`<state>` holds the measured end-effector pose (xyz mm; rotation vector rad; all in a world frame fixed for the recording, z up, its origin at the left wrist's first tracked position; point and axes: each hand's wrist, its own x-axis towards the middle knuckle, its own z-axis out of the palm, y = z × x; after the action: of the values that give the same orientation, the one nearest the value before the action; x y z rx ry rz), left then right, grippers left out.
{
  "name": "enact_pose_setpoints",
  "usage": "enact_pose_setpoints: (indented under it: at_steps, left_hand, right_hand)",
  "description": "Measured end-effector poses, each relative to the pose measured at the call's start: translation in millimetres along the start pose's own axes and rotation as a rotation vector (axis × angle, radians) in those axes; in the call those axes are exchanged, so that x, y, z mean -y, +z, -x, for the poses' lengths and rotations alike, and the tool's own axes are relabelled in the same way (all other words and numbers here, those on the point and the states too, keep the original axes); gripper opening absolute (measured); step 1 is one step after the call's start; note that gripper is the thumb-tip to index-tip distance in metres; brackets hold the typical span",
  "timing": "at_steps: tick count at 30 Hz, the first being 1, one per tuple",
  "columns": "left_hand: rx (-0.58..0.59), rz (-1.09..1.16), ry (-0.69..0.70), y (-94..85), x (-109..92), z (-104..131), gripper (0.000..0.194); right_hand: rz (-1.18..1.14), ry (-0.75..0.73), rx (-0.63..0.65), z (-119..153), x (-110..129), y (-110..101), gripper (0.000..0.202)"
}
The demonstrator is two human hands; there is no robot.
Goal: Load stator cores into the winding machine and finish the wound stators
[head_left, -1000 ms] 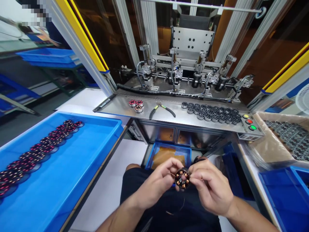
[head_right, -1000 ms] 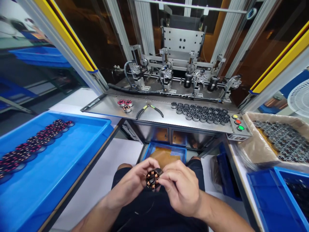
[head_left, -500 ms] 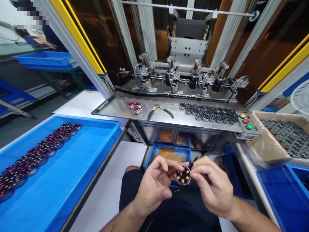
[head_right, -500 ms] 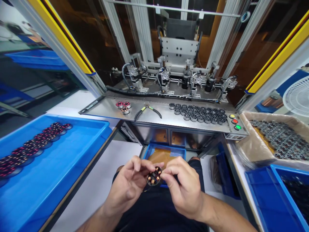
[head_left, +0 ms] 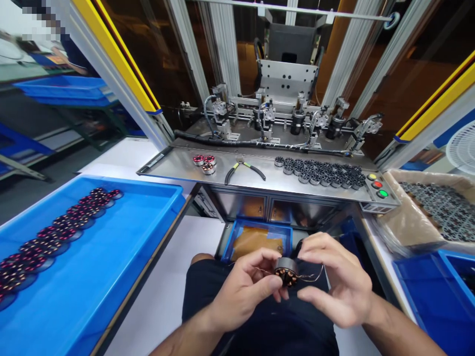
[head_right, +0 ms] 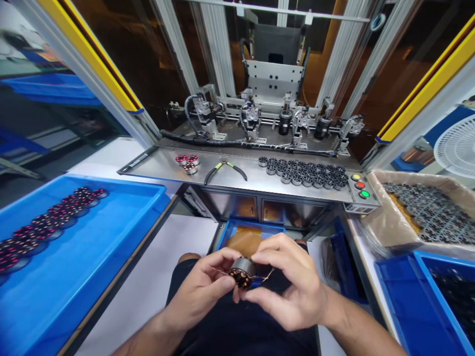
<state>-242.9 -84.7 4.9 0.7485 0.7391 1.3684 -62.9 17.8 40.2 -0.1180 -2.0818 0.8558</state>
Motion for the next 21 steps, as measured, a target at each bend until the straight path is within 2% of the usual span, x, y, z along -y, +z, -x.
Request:
enact_pose_setpoints:
  at_steps: [5,8,12,15,17,21]
  left_hand:
    - [0.001,0.013,0.039,-0.6,5.5,0.6,0.024]
    - [-0.005,0.045,0.103,-0.5,8.2,0.8,0.024]
    - [-0.038,0.199,0.256,2.5,0.6,1.1,0.043]
    - [-0.018,0.366,0.301,2.5,-6.2,-0.4,0.056]
    - [0.025,0.385,0.202,-1.7,-4.3,-3.2,0.057]
    - [0.297,0.304,-0.103,-15.5,13.8,-9.0,0.062]
  right_hand:
    - [0.122,-0.045,0.037,-6.8,6.6,-2.3,0.017]
    - [0.197,-0.007,0.023,-9.7,13.5,1.7,0.015]
    - [0.222,0.102,-0.027,-18.1,21.7,7.7,0.016]
    - [0.236,0.100,0.048,-25.6,24.0,9.7,0.014]
    - [0.242,0.055,0.128,-26.7,22.7,8.6,0.015]
    - [0.264,-0.056,0.273,-14.4,15.8,-1.8,0.019]
